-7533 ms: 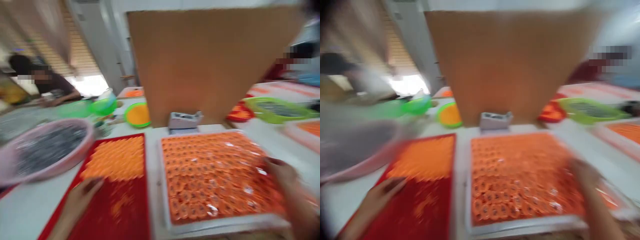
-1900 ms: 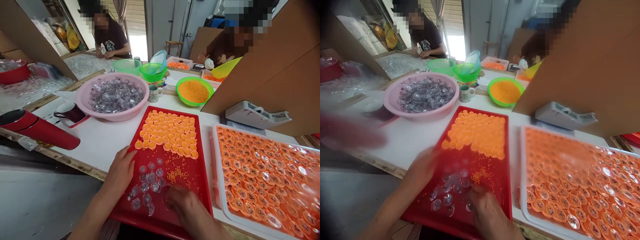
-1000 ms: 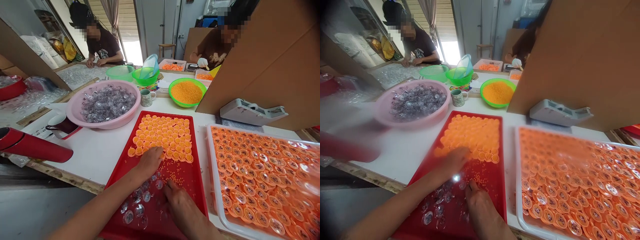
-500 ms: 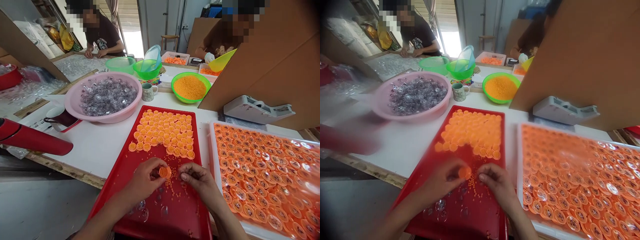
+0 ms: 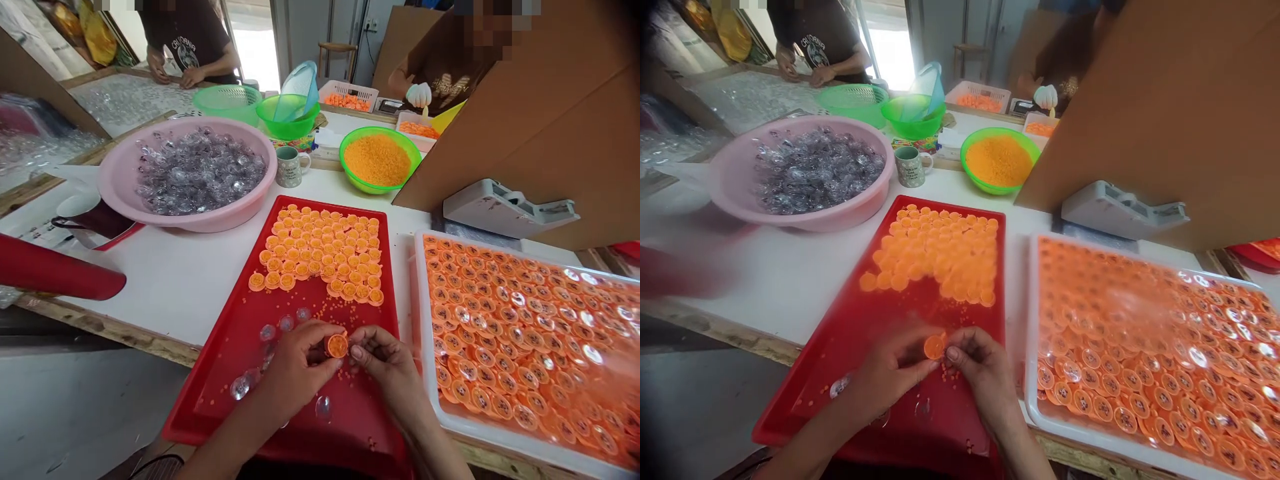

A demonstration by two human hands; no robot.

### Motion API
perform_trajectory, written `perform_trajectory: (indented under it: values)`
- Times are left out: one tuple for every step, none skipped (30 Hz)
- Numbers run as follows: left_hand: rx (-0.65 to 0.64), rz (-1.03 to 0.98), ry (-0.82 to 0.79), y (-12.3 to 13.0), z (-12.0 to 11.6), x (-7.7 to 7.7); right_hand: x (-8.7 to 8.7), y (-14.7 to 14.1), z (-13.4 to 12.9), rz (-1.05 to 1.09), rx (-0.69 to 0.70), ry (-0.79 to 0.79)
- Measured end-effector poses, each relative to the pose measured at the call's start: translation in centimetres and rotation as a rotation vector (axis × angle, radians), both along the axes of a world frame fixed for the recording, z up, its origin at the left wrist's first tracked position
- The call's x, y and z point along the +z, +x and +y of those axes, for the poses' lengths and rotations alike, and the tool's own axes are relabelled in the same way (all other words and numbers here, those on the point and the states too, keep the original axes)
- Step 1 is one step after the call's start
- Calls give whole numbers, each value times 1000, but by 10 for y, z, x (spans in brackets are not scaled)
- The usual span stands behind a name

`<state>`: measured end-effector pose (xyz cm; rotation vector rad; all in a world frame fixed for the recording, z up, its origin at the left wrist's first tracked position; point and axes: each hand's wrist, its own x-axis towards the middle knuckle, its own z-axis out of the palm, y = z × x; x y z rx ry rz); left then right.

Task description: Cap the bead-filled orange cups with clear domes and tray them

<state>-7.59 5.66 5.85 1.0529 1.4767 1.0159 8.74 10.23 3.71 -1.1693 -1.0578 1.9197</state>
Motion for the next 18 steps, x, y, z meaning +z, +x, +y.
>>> perform_trajectory:
  values:
    - [-10,-42,-35,0,0,0,1,2,0,-1,-8,10]
    - [-7,-87,-72,1,1,0,2,4,-1,-2,-2,22]
    - [3,-129,-106,1,2,0,4,6,-2,-6,25,31]
    - [17,-163,-135,2,2,0,6,8,-3,-18,75,44]
    - [29,-183,-159,2,3,0,8,11,-3,-39,149,67]
    - [39,-189,-178,3,4,0,9,13,-4,-70,230,103]
    - [45,-186,-193,3,4,0,9,16,-3,-111,302,151]
    - [47,-176,-205,3,4,0,9,19,-3,-163,348,208]
    - [50,-165,-215,3,3,0,7,22,-2,-223,362,264]
    - [57,-154,-221,3,3,0,5,25,-2,-283,349,307]
    - [65,-137,-223,2,2,0,2,27,-1,-341,319,331]
    - [72,-110,-221,2,1,-1,0,30,0,-392,285,340]
    - [77,-75,-212,2,0,-1,-2,31,-1,-433,259,344]
    - [78,-35,-197,2,0,-1,-2,31,-1,-456,251,351]
    - [72,6,-177,2,-1,-2,-1,30,-3,-458,265,365]
    - [59,43,-158,2,-1,-3,0,28,-4,-439,301,385]
    - [43,74,-141,2,-1,-4,2,26,-6,-403,345,409]
    - [28,96,-130,2,-1,-5,3,23,-8,-364,380,433]
